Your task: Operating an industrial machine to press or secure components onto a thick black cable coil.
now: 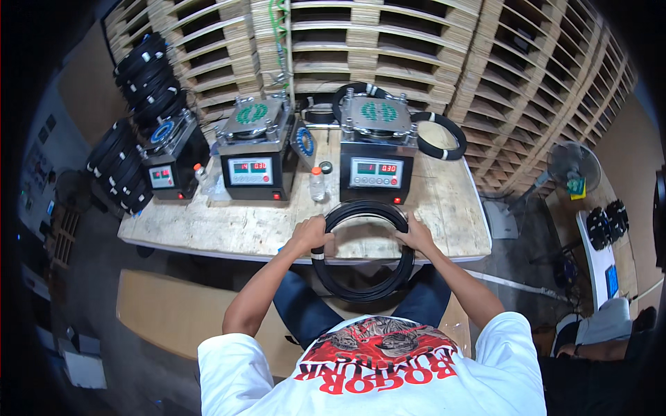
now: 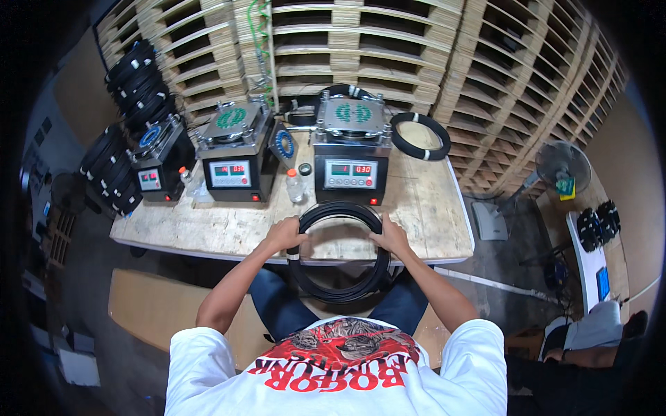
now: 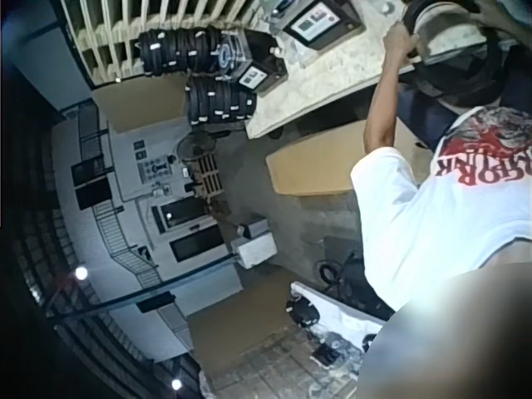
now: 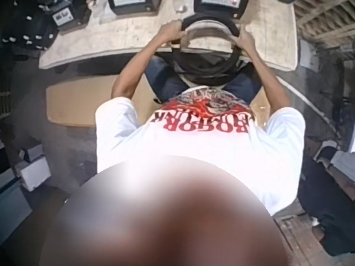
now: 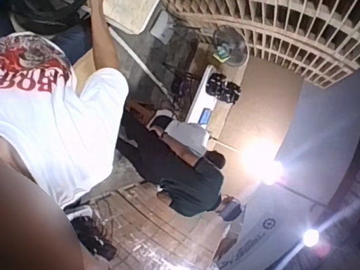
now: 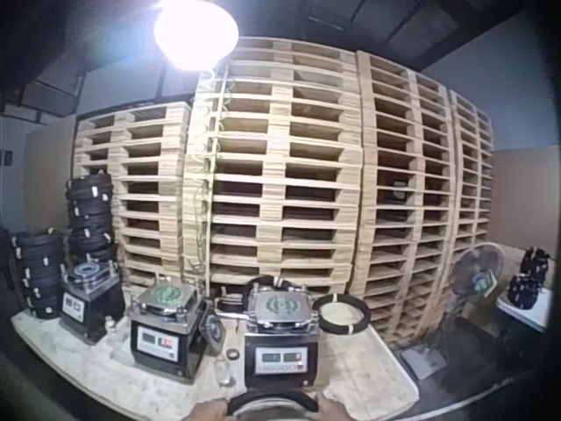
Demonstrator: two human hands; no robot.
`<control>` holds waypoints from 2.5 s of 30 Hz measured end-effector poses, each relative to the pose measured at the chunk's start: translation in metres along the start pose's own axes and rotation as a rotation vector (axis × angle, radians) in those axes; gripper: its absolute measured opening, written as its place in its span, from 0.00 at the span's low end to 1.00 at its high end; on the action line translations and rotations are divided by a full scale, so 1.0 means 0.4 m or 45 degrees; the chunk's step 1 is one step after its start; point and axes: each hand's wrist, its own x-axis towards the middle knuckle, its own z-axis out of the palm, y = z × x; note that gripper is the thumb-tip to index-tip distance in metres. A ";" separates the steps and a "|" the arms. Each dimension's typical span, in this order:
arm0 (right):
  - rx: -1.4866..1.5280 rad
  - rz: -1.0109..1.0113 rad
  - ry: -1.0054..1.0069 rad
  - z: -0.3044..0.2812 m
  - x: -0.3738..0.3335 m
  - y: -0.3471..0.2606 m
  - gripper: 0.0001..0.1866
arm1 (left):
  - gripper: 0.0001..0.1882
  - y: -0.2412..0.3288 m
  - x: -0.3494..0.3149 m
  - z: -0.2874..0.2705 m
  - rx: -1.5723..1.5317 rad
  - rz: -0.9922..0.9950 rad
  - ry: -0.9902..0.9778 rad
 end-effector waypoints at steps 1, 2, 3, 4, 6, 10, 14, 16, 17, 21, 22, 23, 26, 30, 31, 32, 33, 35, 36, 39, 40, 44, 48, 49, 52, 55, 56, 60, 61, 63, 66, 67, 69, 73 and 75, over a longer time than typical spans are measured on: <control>-0.007 -0.035 -0.018 -0.004 -0.012 -0.036 0.36 | 0.27 -0.013 -0.037 -0.011 -0.013 -0.033 0.017; 0.011 -0.127 -0.020 -0.012 -0.019 -0.058 0.35 | 0.27 -0.021 -0.059 -0.015 0.003 -0.033 0.072; 0.030 -0.221 -0.025 -0.014 -0.025 -0.085 0.35 | 0.27 -0.036 -0.086 -0.020 0.019 -0.036 0.125; 0.024 -0.251 -0.038 -0.012 -0.023 -0.117 0.35 | 0.27 -0.058 -0.107 -0.033 0.009 -0.063 0.142; 0.112 -0.321 -0.066 -0.001 -0.015 -0.188 0.33 | 0.28 -0.105 -0.148 -0.063 0.033 -0.075 0.168; 0.442 -0.262 -0.148 -0.036 0.007 -0.401 0.33 | 0.30 -0.208 -0.238 -0.181 -0.091 -0.198 0.226; 0.447 -0.341 0.091 -0.007 0.106 -0.540 0.32 | 0.38 -0.318 -0.277 -0.306 -0.421 -0.175 0.493; 0.481 -0.438 0.118 -0.027 0.161 -0.645 0.33 | 0.38 -0.380 -0.268 -0.391 -0.414 -0.252 0.531; 0.488 -0.434 0.147 -0.037 0.211 -0.669 0.33 | 0.37 -0.391 -0.249 -0.447 -0.382 -0.241 0.555; 0.536 -0.661 0.394 -0.100 0.364 -0.822 0.34 | 0.35 -0.441 -0.187 -0.656 -0.271 -0.143 0.824; 0.503 -0.594 0.306 -0.128 0.376 -0.877 0.34 | 0.35 -0.472 -0.180 -0.695 -0.281 -0.194 0.792; 0.490 -0.591 0.312 -0.147 0.416 -0.899 0.34 | 0.35 -0.456 -0.170 -0.740 -0.279 -0.155 0.850; 0.418 -0.581 0.344 -0.185 0.544 -0.944 0.36 | 0.34 -0.506 -0.061 -0.837 -0.343 -0.080 0.808; 0.281 -0.498 0.213 -0.162 0.652 -0.941 0.39 | 0.34 -0.610 0.062 -0.833 -0.357 0.081 0.807; 0.302 -0.454 0.041 -0.153 0.677 -0.937 0.40 | 0.35 -0.670 0.084 -0.820 -0.408 0.061 0.723; 0.317 -0.460 -0.012 -0.130 0.690 -0.915 0.36 | 0.36 -0.694 0.096 -0.814 -0.424 -0.156 0.590; 0.426 -0.570 0.022 -0.106 0.692 -0.887 0.34 | 0.36 -0.710 0.111 -0.798 -0.449 -0.123 0.620; 0.515 -0.648 0.009 -0.108 0.659 -0.882 0.28 | 0.34 -0.690 0.096 -0.784 -0.532 -0.061 0.699; 0.512 -0.625 -0.008 -0.096 0.665 -0.875 0.28 | 0.34 -0.690 0.108 -0.780 -0.546 -0.068 0.676; 0.631 -0.615 0.018 -0.082 0.694 -0.880 0.29 | 0.28 -0.684 0.137 -0.808 -0.384 0.010 0.765; 0.671 -0.587 0.007 -0.068 0.702 -0.876 0.29 | 0.28 -0.680 0.138 -0.819 -0.384 0.004 0.768; 0.702 -0.430 0.008 -0.050 0.693 -0.884 0.30 | 0.27 -0.703 0.183 -0.837 -0.312 -0.064 0.732; 0.645 -0.312 -0.017 -0.079 0.663 -0.893 0.30 | 0.18 -0.733 0.237 -0.794 -0.483 0.045 0.699; 0.624 -0.315 -0.005 -0.082 0.647 -0.895 0.28 | 0.18 -0.729 0.221 -0.777 -0.534 0.085 0.783; 0.732 -0.296 0.061 -0.087 0.638 -0.851 0.24 | 0.18 -0.699 0.217 -0.755 -0.650 0.017 0.807; 1.084 -0.171 0.121 -0.109 0.622 -0.822 0.17 | 0.17 -0.677 0.194 -0.788 -0.646 -0.011 0.748; 1.337 -0.059 0.068 -0.140 0.595 -0.849 0.16 | 0.17 -0.675 0.179 -0.802 -0.625 -0.067 0.727; 1.458 0.002 0.232 -0.146 0.535 -0.832 0.14 | 0.11 -0.738 0.154 -0.801 -0.496 0.222 0.944; 1.469 0.016 0.296 -0.152 0.512 -0.829 0.13 | 0.13 -0.724 0.149 -0.813 -0.576 0.282 0.842; 1.499 0.040 0.393 -0.148 0.486 -0.835 0.09 | 0.15 -0.735 0.121 -0.842 -0.941 0.183 0.608; 1.465 -0.038 0.440 -0.134 0.455 -0.854 0.08 | 0.20 -0.758 0.085 -0.861 -1.394 0.176 0.326; 1.404 -0.058 0.403 -0.130 0.442 -0.879 0.10 | 0.19 -0.757 0.073 -0.866 -1.414 0.191 0.276; 1.245 -0.135 0.303 -0.106 0.450 -0.871 0.13 | 0.17 -0.778 0.069 -0.863 -1.351 0.234 0.188; 0.943 -0.246 0.283 -0.113 0.474 -0.892 0.14 | 0.14 -0.834 0.062 -0.865 -0.893 0.244 0.327; 0.695 -0.296 0.325 -0.122 0.490 -0.893 0.14 | 0.16 -0.831 0.042 -0.887 -0.451 0.247 0.559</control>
